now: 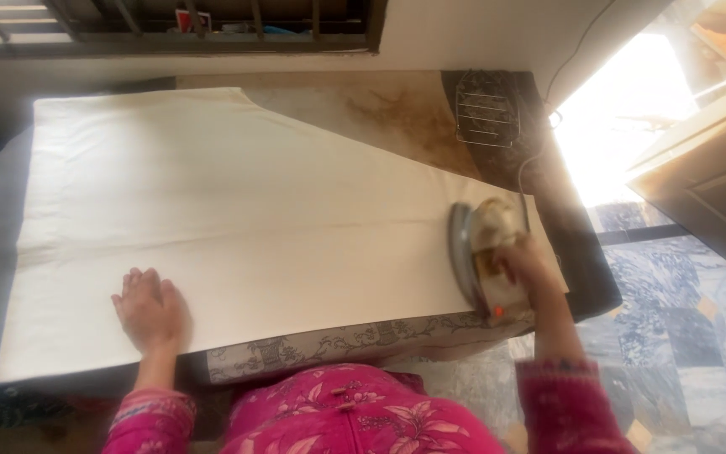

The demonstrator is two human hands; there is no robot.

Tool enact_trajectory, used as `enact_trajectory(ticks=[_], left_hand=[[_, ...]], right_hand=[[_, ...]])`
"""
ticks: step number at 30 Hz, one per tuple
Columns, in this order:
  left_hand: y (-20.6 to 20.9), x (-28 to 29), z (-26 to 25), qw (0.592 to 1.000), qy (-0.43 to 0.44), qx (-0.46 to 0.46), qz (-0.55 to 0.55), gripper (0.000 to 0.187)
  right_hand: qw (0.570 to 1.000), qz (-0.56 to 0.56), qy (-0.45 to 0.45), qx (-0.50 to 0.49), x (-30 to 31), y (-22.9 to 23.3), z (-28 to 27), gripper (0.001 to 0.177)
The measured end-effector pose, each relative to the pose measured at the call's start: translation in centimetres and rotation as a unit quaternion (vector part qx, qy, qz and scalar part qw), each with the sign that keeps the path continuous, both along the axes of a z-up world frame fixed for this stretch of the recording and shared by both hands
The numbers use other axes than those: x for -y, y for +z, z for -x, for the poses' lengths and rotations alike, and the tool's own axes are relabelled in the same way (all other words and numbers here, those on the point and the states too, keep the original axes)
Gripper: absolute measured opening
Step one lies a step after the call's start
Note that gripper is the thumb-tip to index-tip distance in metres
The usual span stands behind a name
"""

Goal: Ironing a white garment on a table and then folding it on a bed.

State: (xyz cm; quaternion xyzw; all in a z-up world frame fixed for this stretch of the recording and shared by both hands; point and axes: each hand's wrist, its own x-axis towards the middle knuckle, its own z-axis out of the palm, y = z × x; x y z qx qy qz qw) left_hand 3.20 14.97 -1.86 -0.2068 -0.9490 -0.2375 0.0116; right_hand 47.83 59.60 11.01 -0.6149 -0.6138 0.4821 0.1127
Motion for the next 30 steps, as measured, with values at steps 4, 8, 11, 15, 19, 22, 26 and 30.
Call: enact_trajectory(ticks=[4,8,11,15,19,22,26,30], left_hand=[[-0.9,0.4,0.3,0.999,-0.019,-0.018,-0.019,0.042],[-1.8,-0.8,-0.7,0.998,-0.024,-0.022,0.057,0.047],[-1.0,-2.8,-4.7,0.992,-0.054,-0.060,0.094,0.051],[-0.3,-4.5,-10.0,0.986,-0.114,-0.089,0.077,0.064],[-2.4,-4.0,-12.1,0.985,-0.105,-0.111,0.082,0.063],[-2.2,-4.0,-12.9,0.989,-0.102,-0.094,0.049,0.061],[-1.7,-4.2,-13.3,0.990,-0.096,-0.102,0.032,0.059],[-1.7,-4.4,-13.1,0.989,-0.093,-0.108,0.038,0.056]], right_hand=[[0.974,-0.023,0.187,0.127,4.7,-1.5,-2.6,0.054],[0.904,-0.200,0.335,0.177,9.1,1.3,-1.5,0.048],[0.884,-0.243,0.327,0.229,9.3,2.0,0.3,0.035],[0.885,-0.220,0.291,0.288,5.2,0.5,3.0,0.026],[0.883,-0.277,0.301,0.233,-3.3,-2.6,6.8,0.031],[0.862,-0.323,0.315,0.233,-7.8,-0.6,11.1,0.038],[0.889,-0.272,0.285,0.232,-12.6,-0.4,15.9,0.042],[0.911,-0.207,0.267,0.235,-16.0,-3.8,18.0,0.038]])
